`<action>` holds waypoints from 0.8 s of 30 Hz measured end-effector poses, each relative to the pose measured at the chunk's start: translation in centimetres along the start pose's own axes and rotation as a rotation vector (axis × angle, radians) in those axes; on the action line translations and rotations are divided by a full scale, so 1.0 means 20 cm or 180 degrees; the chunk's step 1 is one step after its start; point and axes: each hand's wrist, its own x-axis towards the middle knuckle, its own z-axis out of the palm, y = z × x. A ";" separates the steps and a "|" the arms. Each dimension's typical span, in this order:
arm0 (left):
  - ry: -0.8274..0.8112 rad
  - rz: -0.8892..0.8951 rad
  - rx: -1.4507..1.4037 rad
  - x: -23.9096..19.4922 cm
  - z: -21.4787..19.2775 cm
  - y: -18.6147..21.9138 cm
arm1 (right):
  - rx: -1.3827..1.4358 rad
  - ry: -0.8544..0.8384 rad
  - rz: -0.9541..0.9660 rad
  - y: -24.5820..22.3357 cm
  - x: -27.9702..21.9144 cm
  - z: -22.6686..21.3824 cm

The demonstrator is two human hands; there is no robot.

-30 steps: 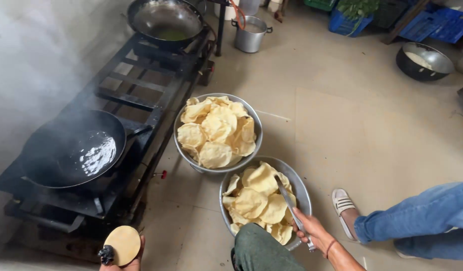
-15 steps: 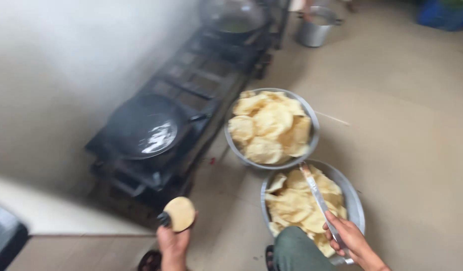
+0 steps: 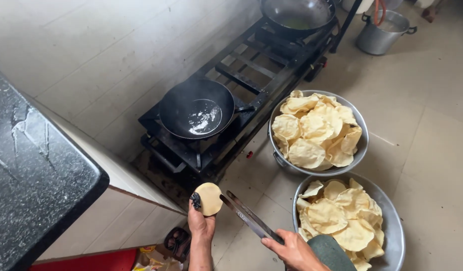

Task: Frying small circular dough pieces into crispy chips using tongs and a large pan of hot oil on a gas stove.

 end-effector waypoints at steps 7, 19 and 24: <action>-0.0035 0.0058 -0.0132 0.02 -0.01 0.01 | -0.0683 0.0431 -0.0418 -0.01 -0.01 0.08; 0.0095 0.0113 -0.0145 0.01 0.00 0.01 | -0.0736 0.0446 -0.0662 0.08 -0.03 0.10; 0.0071 0.0162 -0.0112 -0.01 0.03 0.03 | -0.0652 0.0469 -0.0520 0.09 -0.02 0.11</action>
